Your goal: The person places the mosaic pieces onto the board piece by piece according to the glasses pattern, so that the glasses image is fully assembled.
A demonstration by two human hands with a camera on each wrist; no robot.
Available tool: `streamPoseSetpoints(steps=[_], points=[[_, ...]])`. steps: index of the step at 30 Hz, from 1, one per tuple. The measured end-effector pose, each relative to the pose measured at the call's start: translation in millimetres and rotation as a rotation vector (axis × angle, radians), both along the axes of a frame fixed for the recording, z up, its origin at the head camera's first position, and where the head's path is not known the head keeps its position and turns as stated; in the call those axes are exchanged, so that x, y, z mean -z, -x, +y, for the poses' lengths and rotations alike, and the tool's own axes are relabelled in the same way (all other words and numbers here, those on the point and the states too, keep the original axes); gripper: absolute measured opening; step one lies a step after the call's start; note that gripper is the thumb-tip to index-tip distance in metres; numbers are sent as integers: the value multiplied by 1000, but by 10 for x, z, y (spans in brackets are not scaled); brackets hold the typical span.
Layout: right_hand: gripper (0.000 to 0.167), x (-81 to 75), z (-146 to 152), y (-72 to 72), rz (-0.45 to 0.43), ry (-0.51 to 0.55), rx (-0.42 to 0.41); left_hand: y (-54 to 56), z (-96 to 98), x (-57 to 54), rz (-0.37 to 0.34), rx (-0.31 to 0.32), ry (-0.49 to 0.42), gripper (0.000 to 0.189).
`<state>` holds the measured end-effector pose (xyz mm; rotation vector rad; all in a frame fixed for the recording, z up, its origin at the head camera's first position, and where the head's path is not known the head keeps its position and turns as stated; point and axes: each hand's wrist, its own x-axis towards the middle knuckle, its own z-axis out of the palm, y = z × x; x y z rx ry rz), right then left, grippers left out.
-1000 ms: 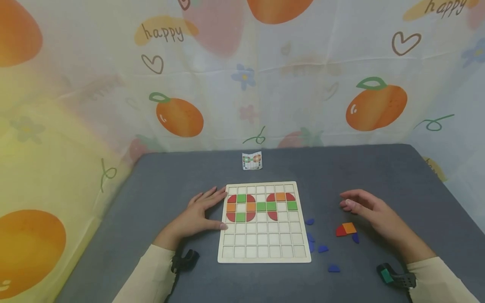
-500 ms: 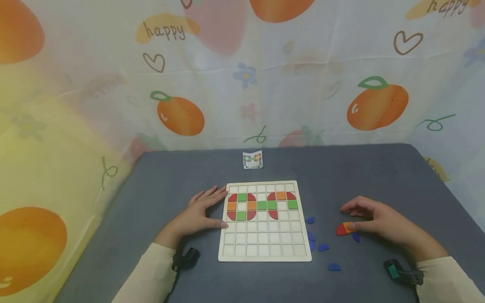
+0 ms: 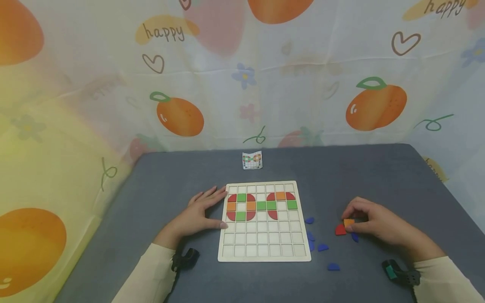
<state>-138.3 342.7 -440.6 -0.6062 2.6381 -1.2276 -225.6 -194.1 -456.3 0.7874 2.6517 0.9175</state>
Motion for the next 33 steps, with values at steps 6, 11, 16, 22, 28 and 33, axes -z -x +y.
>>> streamPoseSetpoints(steps=[6,11,16,22,28,33], points=[[14,-29,-62,-14,-59,52,112,-4,2,-1,2,1,-4,104],[16,-40,-93,-14,-4,79,184,-6,12,-11,-3,-3,-8,104],[15,-14,-171,0,29,108,264,-1,8,3,0,-2,-10,104],[24,35,-349,16,-10,242,267,3,-2,16,5,1,-12,104],[30,54,-566,37,-96,331,291,4,14,2,3,-2,-3,104],[28,41,-765,59,-112,373,281,2,10,-5,-2,-4,-1,103]])
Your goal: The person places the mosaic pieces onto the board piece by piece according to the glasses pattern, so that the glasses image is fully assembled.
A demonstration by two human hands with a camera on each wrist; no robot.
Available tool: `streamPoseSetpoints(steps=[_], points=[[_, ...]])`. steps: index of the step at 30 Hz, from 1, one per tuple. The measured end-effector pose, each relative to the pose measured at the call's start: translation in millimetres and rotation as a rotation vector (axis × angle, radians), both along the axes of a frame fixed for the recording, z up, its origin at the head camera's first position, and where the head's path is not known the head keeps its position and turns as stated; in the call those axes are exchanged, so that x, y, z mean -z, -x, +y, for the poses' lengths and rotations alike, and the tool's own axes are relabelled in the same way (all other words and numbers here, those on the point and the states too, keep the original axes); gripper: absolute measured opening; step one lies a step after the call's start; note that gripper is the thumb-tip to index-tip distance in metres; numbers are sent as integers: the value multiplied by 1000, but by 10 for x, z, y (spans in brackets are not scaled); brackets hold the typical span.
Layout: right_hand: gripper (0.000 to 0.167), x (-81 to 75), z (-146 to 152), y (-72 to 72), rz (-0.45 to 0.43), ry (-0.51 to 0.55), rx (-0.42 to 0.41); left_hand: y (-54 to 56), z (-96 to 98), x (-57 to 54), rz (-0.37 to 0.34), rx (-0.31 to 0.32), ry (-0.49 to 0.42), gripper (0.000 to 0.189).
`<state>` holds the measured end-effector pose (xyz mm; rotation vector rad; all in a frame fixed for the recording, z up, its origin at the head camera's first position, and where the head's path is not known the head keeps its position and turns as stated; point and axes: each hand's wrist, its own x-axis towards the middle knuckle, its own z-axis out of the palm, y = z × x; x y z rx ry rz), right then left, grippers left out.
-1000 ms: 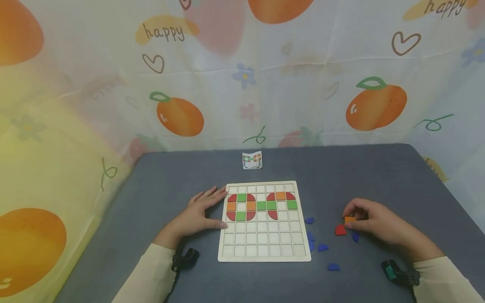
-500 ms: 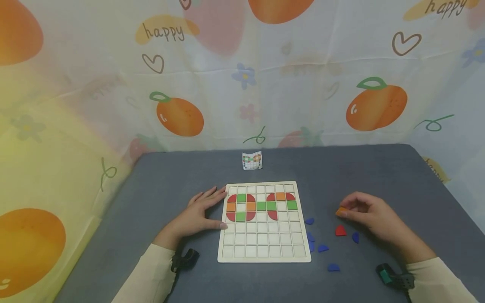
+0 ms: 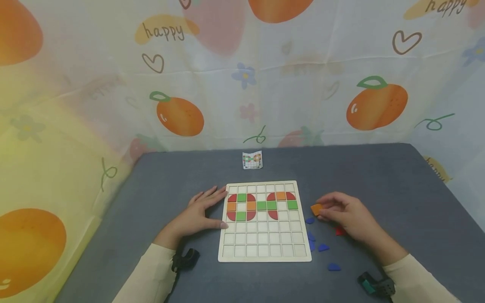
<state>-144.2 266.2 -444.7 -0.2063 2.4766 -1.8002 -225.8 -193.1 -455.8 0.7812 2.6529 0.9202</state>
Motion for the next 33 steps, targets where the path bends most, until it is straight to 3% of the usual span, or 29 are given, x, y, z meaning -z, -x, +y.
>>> streamPoseSetpoints(steps=[9,19,28,33], points=[[27,-5,-363,63,9,-26,-53,-4,2,-18,-2,-6,2,104],[22,5,-730,111,52,-219,-8,3,-9,-15,2,16,-13,104],[14,-42,-890,105,71,-362,-11,10,-12,-1,4,17,-16,104],[16,-30,-903,99,82,-368,-17,8,-11,0,4,17,-9,104]])
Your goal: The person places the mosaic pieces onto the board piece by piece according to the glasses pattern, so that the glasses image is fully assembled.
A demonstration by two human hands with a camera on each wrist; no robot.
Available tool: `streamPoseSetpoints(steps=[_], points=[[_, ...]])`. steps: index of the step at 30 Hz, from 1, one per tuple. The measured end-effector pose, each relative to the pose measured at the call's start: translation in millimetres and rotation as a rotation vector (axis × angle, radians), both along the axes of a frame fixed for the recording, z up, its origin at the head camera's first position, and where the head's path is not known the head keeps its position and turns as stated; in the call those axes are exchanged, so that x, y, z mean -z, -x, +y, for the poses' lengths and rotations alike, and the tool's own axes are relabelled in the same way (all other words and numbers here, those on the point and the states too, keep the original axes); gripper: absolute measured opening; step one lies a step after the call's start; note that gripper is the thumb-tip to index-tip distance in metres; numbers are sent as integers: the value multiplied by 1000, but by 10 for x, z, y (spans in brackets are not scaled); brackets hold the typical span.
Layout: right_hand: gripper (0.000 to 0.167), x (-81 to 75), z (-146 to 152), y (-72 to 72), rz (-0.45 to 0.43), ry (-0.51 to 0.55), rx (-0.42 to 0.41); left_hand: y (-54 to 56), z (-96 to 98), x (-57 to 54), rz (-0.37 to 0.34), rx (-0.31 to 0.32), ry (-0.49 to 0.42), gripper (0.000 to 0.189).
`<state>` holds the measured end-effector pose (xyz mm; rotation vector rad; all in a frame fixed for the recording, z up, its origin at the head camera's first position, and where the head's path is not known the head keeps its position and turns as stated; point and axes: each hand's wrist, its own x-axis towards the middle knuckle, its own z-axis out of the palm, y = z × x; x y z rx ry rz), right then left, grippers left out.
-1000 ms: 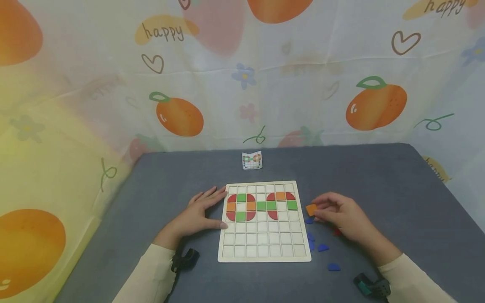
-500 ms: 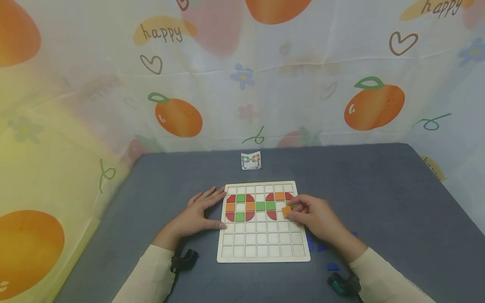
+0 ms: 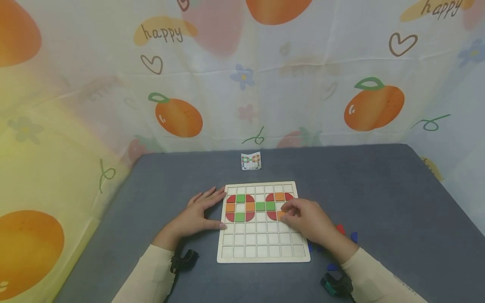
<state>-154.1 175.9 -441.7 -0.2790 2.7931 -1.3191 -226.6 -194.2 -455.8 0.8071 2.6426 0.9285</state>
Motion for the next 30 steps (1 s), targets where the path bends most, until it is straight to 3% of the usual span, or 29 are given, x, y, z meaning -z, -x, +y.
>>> streamPoseSetpoints(steps=[9,17,21,25,30], points=[[20,-4,85,-10,2,185,-1,7,-9,-18,10,-6,11,105],[26,-83,394,-12,44,338,30,1,-37,-21,16,3,5,104],[32,-79,633,-11,71,326,67,9,-28,-20,25,7,7,104],[34,-9,896,-53,41,248,82,20,-12,0,28,9,10,104],[30,76,1250,-166,-54,159,-18,11,-17,46,25,9,23,105]])
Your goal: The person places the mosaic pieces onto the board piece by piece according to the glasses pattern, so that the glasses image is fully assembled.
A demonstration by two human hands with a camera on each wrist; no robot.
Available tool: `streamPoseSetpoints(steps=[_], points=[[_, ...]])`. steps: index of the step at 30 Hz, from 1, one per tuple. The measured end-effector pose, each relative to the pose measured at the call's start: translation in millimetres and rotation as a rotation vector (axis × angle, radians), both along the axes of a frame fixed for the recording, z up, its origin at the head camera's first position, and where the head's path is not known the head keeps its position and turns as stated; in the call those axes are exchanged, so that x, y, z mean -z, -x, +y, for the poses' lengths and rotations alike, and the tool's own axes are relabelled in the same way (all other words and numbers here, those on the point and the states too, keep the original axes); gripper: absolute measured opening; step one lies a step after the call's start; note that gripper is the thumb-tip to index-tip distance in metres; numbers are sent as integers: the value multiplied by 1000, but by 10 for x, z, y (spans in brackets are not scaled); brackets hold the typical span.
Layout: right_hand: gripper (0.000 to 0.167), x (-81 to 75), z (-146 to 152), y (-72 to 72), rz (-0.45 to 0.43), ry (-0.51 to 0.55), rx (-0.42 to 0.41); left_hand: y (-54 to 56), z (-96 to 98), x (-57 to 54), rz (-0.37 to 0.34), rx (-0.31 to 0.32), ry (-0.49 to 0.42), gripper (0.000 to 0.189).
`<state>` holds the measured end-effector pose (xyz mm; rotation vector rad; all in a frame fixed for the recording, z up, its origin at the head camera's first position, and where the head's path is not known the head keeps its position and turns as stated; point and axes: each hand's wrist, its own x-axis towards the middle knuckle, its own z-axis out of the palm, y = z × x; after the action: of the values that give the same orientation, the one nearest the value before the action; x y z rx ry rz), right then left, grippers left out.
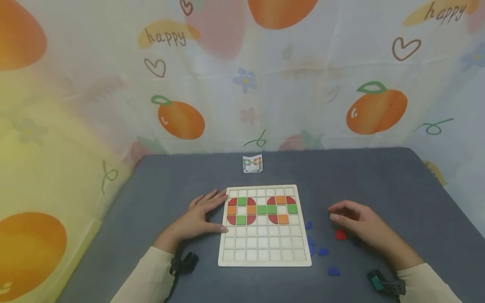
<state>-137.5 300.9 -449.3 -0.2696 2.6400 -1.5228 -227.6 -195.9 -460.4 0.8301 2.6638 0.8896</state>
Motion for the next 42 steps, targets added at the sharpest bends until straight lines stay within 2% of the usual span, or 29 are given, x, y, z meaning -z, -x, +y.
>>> streamPoseSetpoints(steps=[4,7,11,15,19,21,27,30,33,38,42], points=[[29,18,217,-71,-4,12,-155,-38,-6,15,-3,-1,-13,106],[30,17,309,-103,58,-63,-237,-64,5,28,2,9,-9,106],[26,11,338,-127,121,-160,-279,-99,6,38,10,16,-10,107],[23,11,323,-117,137,-144,-319,-111,-11,26,8,9,-28,106],[21,21,310,-91,158,-126,-347,-72,-22,12,11,11,-34,104],[21,22,297,-68,155,-120,-339,-48,-26,8,8,12,-34,104],[15,-33,223,58,46,-60,-279,-44,-97,-58,11,-20,-30,105],[15,-32,190,90,66,-51,-249,-54,-135,-96,15,-26,-25,105],[17,-28,185,90,103,-77,-205,-54,-124,-94,3,-23,-21,106],[8,-34,209,49,42,-45,-109,-24,-55,-43,-10,-11,-17,107],[16,-35,207,7,31,-3,-62,-2,-13,-11,-7,-1,-17,107]])
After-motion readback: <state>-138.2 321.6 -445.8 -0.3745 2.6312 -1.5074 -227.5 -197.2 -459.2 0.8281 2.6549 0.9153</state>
